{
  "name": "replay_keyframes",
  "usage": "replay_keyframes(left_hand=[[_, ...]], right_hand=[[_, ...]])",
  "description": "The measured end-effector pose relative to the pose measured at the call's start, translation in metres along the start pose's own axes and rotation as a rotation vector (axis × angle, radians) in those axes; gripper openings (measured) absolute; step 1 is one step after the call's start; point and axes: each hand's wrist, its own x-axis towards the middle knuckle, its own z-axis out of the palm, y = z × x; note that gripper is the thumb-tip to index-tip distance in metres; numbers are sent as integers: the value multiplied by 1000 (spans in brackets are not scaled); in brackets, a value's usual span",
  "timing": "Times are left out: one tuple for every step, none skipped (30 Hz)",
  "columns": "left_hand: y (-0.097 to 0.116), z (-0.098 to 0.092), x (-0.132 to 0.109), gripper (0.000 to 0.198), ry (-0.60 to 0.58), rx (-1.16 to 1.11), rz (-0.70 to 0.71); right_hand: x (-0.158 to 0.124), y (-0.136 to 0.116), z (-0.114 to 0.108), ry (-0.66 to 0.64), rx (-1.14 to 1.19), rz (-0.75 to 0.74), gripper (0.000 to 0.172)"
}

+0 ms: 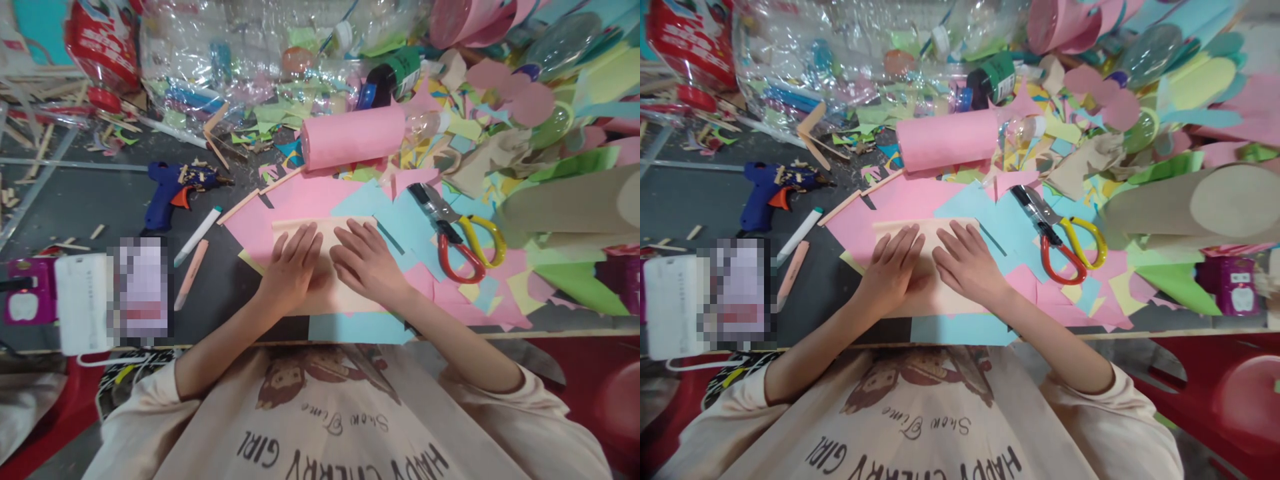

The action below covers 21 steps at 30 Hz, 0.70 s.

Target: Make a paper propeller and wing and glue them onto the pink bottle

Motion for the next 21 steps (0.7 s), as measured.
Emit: replay_keyframes(left_hand=[[0, -1, 2, 52, -7, 3, -5], [-1, -2, 3, 49, -14, 3, -13], [-1, -3, 5, 47, -23, 1, -25], [-1, -4, 8, 46, -30, 0, -39], [-1, -5, 10, 46, -37, 1, -54], [-1, -6, 12, 47, -47, 3, -70], [0, -7, 15, 48, -63, 6, -83], [0, -8, 16, 49, -82, 6, -93], [1, -9, 18, 49, -101, 1, -100], [1, -9, 19, 50, -115, -6, -105], [1, -10, 19, 50, -126, -11, -110], [1, -10, 20, 51, -130, -13, -114], [1, -10, 20, 51, -133, -10, -116], [1, -10, 20, 50, -133, -3, -117], [1, -10, 20, 49, -133, 4, -115], [1, -10, 20, 49, -131, 11, -113], [0, -10, 20, 48, -126, 18, -109], [-1, -10, 19, 48, -121, 26, -103], [-2, -11, 18, 48, -114, 33, -95], [-3, -11, 17, 48, -105, 39, -83], [-5, -12, 16, 48, -95, 46, -68]], right_hand=[[0, 0, 0, 15, 2, 3, 24], [1, 0, -1, 28, 2, 8, 24], [3, 0, -1, 39, -1, 16, 25], [4, -1, -2, 44, -6, 27, 27], [7, -1, -2, 41, -15, 40, 28], [10, -2, -2, 32, -27, 50, 29], [13, -3, -2, 18, -41, 58, 31], [16, -5, -2, -1, -58, 65, 32], [19, -6, -2, -22, -76, 70, 34], [22, -7, -2, -47, -93, 78, 36], [24, -8, -2, -73, -109, 89, 38], [26, -9, -2, -96, -122, 101, 41], [28, -10, -2, -113, -134, 112, 43], [30, -10, -1, -121, -144, 120, 45], [31, -11, -1, -122, -152, 127, 45], [31, -12, -1, -117, -159, 130, 45], [32, -12, -2, -108, -169, 129, 44], [32, -13, -2, -99, -181, 128, 44], [32, -13, -3, -92, -194, 127, 43], [32, -13, -5, -90, -208, 128, 42], [30, -12, -6, -93, -222, 134, 42]])
